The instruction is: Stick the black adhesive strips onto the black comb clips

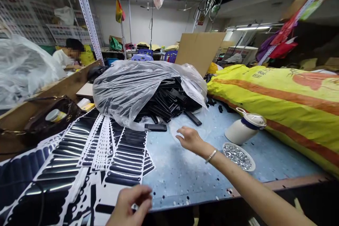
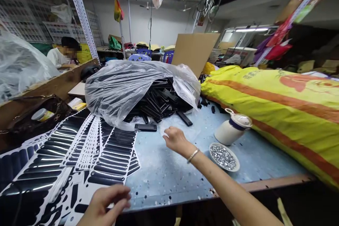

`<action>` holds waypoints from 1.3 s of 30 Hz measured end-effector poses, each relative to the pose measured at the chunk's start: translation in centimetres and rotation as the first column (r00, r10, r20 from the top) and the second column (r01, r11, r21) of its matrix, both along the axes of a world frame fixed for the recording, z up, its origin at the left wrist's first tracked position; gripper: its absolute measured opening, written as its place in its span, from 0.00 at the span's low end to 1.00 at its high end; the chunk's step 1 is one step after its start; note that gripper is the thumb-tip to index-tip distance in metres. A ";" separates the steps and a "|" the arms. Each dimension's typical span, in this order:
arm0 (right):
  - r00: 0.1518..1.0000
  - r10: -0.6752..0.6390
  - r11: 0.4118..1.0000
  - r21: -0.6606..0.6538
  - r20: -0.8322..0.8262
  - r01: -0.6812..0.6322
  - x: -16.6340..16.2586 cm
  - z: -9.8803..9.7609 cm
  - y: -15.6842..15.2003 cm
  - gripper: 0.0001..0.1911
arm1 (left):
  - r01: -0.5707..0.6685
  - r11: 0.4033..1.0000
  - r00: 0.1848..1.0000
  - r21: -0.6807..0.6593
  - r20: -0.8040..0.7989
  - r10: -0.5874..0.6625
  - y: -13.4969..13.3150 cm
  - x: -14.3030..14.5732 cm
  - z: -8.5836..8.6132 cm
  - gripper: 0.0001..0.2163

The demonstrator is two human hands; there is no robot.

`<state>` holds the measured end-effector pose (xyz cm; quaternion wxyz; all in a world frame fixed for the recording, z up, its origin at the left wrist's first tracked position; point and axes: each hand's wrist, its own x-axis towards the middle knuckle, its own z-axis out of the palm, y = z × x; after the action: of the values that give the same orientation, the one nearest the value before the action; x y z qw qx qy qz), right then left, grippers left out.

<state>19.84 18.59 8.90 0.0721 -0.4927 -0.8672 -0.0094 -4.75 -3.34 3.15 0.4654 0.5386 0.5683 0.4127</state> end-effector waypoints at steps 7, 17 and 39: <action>0.997 -0.023 0.999 0.032 0.074 0.021 -6.8 2.3 8.8 0.23 | 0.271 0.943 0.605 0.195 -0.796 -0.009 18.8 2.9 5.1 0.15; 0.996 0.029 1.000 -0.012 0.089 -0.028 -8.2 1.9 10.9 0.13 | 0.319 0.942 0.444 0.099 -0.894 -0.056 23.4 2.6 1.3 0.13; 0.978 -0.132 0.979 -0.174 -0.164 0.103 4.3 -4.0 -3.1 0.27 | 0.418 0.902 0.660 0.107 -0.718 -0.220 14.5 1.8 -0.2 0.17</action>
<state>24.15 15.46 4.87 0.1064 -0.5464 -0.8246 0.1010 -2.93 11.15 2.97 0.2093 0.8014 0.5356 0.1644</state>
